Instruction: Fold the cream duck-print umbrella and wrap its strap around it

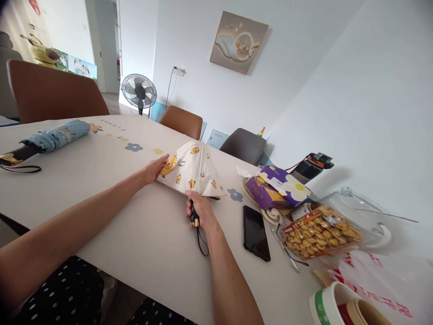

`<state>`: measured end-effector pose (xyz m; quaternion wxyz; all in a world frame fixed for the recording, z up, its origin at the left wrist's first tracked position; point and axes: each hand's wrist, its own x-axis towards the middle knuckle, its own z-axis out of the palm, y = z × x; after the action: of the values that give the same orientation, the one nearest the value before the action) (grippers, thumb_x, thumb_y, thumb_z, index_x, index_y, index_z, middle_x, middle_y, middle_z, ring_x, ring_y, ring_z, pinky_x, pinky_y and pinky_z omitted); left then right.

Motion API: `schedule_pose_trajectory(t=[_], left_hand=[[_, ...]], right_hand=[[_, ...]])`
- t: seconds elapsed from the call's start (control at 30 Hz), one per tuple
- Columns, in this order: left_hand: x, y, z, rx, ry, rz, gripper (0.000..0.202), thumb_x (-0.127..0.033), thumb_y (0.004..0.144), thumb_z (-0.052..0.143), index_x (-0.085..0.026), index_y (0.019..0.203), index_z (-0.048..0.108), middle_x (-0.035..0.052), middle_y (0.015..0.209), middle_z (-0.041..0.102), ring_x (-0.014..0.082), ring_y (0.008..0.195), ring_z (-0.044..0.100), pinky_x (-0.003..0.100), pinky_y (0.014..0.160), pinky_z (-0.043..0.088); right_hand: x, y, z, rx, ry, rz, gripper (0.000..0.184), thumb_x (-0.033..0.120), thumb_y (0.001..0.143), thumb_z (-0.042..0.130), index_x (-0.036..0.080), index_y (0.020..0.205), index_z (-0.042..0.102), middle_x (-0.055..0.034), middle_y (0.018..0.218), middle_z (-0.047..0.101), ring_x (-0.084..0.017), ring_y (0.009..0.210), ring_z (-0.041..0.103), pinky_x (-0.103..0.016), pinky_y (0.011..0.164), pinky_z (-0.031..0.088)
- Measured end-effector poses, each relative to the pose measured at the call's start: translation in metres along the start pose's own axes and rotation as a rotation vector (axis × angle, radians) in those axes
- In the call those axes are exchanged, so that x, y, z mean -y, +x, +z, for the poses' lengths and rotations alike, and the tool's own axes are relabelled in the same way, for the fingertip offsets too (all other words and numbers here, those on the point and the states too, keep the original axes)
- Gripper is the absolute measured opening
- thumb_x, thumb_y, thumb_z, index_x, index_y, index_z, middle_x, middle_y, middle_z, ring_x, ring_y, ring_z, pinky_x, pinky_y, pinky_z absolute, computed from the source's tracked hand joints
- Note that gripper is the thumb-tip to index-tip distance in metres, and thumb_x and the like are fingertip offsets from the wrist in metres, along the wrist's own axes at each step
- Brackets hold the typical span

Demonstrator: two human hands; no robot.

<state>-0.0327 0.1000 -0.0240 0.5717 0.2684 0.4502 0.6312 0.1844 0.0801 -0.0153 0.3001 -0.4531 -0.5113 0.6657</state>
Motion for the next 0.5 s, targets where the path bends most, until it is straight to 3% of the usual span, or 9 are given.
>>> schedule_pose_trajectory(t=[0.07,0.27,0.5], left_hand=[[-0.001,0.002,-0.001,-0.079,-0.034,0.032,0.046,-0.056,0.06,0.068,-0.013,0.078,0.063,0.0093,0.071,0.066,0.0209,0.061,0.063,0.034,0.057,0.052],[0.004,0.005,-0.007,-0.32,-0.001,0.275,0.027,-0.036,0.062,0.072,-0.019,0.07,0.053,-0.0031,0.059,0.056,0.0084,0.052,0.053,0.021,0.053,0.046],[0.011,0.002,-0.001,-0.356,0.199,0.207,0.033,-0.048,0.062,0.069,-0.018,0.07,0.058,0.0018,0.064,0.058,0.0136,0.054,0.053,0.026,0.05,0.04]], right_hand=[[-0.001,-0.002,0.001,0.052,-0.038,0.017,0.023,0.033,0.069,0.064,0.018,0.071,0.046,0.0075,0.043,0.044,-0.008,0.029,0.037,-0.023,0.032,0.039],[0.0,-0.005,0.005,0.081,-0.036,0.005,0.023,0.033,0.068,0.064,0.017,0.074,0.048,0.007,0.044,0.045,-0.009,0.03,0.04,-0.024,0.033,0.041],[0.0,-0.001,0.005,0.039,0.053,0.033,0.025,0.035,0.07,0.065,0.017,0.074,0.048,0.0076,0.044,0.044,-0.007,0.031,0.038,-0.024,0.034,0.043]])
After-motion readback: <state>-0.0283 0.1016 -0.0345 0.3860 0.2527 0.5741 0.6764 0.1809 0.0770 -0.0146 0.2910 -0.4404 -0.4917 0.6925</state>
